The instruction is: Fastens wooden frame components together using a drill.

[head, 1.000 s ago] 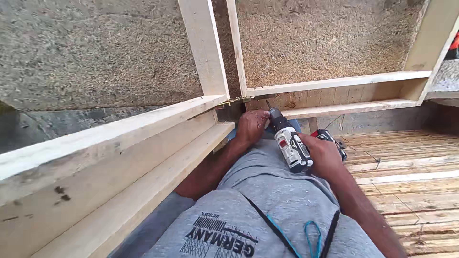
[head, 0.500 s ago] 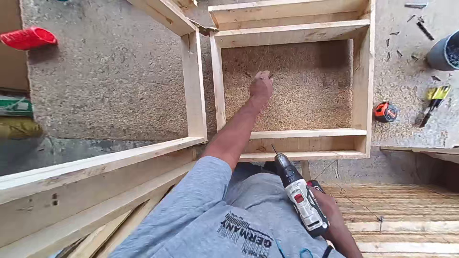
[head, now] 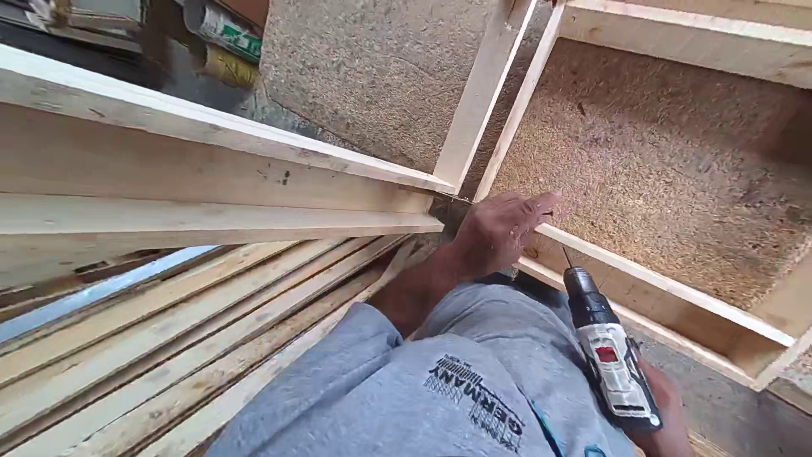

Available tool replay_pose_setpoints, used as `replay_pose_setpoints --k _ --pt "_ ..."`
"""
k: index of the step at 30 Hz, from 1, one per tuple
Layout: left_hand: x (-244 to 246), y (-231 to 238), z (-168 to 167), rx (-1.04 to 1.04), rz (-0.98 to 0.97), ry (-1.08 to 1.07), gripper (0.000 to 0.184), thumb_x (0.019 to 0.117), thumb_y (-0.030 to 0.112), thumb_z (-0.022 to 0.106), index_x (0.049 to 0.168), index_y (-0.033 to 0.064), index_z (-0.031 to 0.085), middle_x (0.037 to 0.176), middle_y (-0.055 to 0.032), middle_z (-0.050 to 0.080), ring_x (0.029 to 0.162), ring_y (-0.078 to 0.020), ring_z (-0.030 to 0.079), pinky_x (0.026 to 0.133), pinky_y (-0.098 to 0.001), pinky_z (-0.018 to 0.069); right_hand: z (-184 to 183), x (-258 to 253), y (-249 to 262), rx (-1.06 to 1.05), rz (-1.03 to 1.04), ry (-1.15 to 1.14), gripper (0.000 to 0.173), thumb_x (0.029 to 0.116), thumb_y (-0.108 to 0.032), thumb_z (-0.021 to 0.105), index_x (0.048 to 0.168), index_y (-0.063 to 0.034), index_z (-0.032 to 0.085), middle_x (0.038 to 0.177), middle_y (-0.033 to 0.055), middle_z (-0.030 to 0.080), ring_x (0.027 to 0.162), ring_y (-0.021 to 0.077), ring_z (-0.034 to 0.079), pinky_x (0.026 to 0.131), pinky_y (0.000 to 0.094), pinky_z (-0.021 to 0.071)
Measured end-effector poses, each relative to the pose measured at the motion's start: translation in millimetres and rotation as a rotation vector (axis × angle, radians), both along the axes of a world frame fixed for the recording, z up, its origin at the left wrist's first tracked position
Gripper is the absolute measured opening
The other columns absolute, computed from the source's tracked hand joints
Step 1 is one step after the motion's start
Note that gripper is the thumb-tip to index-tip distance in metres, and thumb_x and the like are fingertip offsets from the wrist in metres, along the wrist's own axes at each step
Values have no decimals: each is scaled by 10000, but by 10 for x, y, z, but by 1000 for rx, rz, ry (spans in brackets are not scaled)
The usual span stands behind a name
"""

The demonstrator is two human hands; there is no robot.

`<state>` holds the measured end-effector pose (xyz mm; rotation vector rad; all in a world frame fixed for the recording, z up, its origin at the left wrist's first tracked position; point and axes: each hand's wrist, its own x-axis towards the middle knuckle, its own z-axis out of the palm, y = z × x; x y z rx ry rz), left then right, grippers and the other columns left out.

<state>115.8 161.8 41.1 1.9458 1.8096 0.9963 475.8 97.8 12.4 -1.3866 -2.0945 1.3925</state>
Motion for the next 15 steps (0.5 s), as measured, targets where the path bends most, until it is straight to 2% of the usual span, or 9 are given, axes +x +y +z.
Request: replay_pose_setpoints --k 2,4,5,6,8,10,11,13,15 --pt "-563 -582 848 243 115 270 176 1045 125 572 1132 83 720 1029 -79 763 1084 -220 698 976 -415 559 24 -202 22 6 15 29 492 870 -538 661 1104 -111 724 917 16 754 843 28 708 751 309 607" --pt "-1195 -1016 1516 264 358 611 174 1022 66 582 1139 26 704 1103 -165 734 1134 -327 687 1014 -515 542 86 -441 8 -5 26 67 453 885 -517 676 1125 -135 724 941 -8 755 868 12 706 782 296 611" --pt "-1475 -1136 1694 187 456 784 216 1033 71 584 1207 13 698 1186 -192 711 1152 -327 676 1007 -495 530 114 -587 -6 -2 29 83 437 888 -503 681 1121 -136 724 941 -14 754 872 4 703 787 285 609" --pt "-1705 -1195 1773 122 479 898 248 1046 95 570 1257 26 680 1243 -196 687 1176 -327 659 1011 -486 513 136 -745 -29 4 30 97 424 887 -480 692 1117 -126 726 938 -11 755 869 4 704 786 282 608" --pt "-2027 -1227 1687 146 309 976 287 1045 125 557 1308 67 657 1277 -204 671 1216 -396 626 1029 -559 489 124 -1092 -104 49 31 113 416 866 -432 722 1119 -101 727 937 4 761 870 8 710 792 270 605" --pt "-2132 -1150 1601 117 236 1021 338 1059 159 545 1386 163 631 1245 -170 688 1077 -394 659 881 -565 495 99 -1447 -298 62 -9 97 431 853 -423 758 1134 -98 721 955 1 763 894 10 713 815 273 608" --pt "-2154 -1134 1596 83 203 1015 353 1067 161 532 1410 175 612 1241 -177 690 999 -396 679 806 -566 508 86 -1612 -429 52 -51 70 441 843 -414 771 1141 -93 721 961 0 766 898 17 716 823 283 612" --pt "-2237 -1155 1631 34 33 983 335 1066 138 490 1383 96 593 1159 -237 693 813 -420 689 633 -558 503 32 -1925 -652 44 -149 -5 444 826 -379 783 1152 -83 724 964 4 770 894 40 726 831 315 622" --pt "-2382 -1169 1684 -7 -205 948 297 1071 122 436 1291 0 594 1012 -270 676 650 -418 635 522 -532 452 -19 -2194 -859 55 -244 -105 427 820 -364 775 1141 -86 725 951 25 771 879 88 737 818 380 623"
